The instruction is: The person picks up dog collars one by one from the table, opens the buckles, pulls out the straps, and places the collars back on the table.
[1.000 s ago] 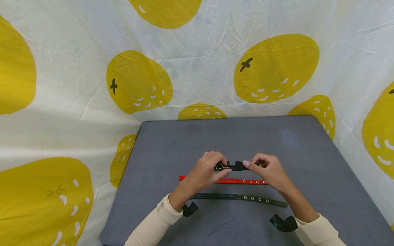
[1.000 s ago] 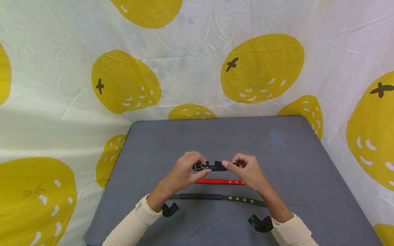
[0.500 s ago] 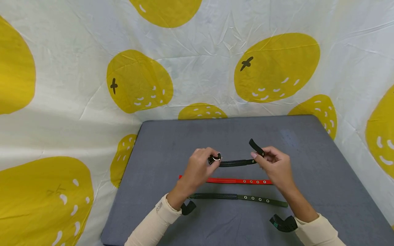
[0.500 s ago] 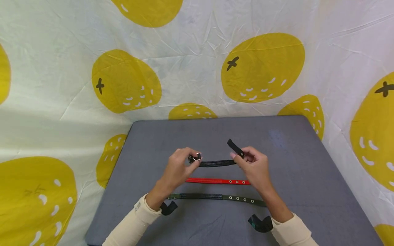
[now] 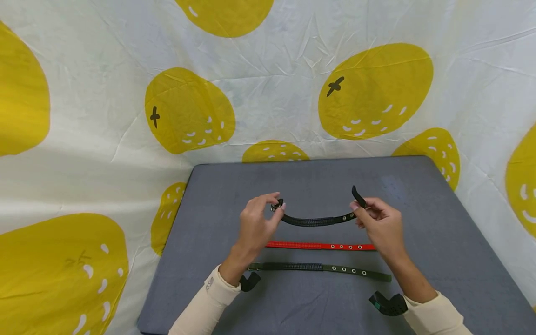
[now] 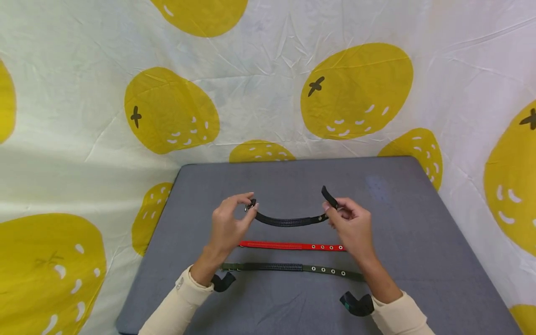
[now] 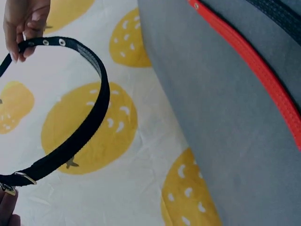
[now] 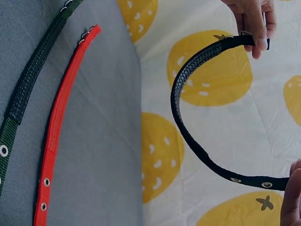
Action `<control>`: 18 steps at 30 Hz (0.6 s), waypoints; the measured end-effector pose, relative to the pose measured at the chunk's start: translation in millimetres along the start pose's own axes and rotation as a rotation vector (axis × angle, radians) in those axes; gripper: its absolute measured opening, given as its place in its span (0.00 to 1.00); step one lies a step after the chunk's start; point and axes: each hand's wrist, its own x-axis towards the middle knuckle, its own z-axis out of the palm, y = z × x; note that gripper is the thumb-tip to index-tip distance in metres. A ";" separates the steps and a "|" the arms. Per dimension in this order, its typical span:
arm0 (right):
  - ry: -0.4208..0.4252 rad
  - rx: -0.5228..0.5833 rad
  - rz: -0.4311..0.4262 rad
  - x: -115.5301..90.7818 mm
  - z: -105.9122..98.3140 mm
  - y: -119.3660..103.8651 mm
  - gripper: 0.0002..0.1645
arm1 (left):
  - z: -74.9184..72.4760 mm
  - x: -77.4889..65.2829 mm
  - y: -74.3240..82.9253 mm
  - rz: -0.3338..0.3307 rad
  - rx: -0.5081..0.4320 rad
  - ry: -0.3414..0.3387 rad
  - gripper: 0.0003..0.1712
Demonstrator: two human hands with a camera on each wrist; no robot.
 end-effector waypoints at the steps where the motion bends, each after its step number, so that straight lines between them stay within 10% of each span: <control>1: 0.005 0.000 0.005 0.6 -1.1 3.2 0.08 | -0.8 0.1 -1.3 0.000 0.005 0.011 0.07; 18: 0.079 -0.245 -0.065 4.1 -21.0 12.2 0.10 | -21.7 -5.0 -26.4 -0.124 0.074 0.067 0.08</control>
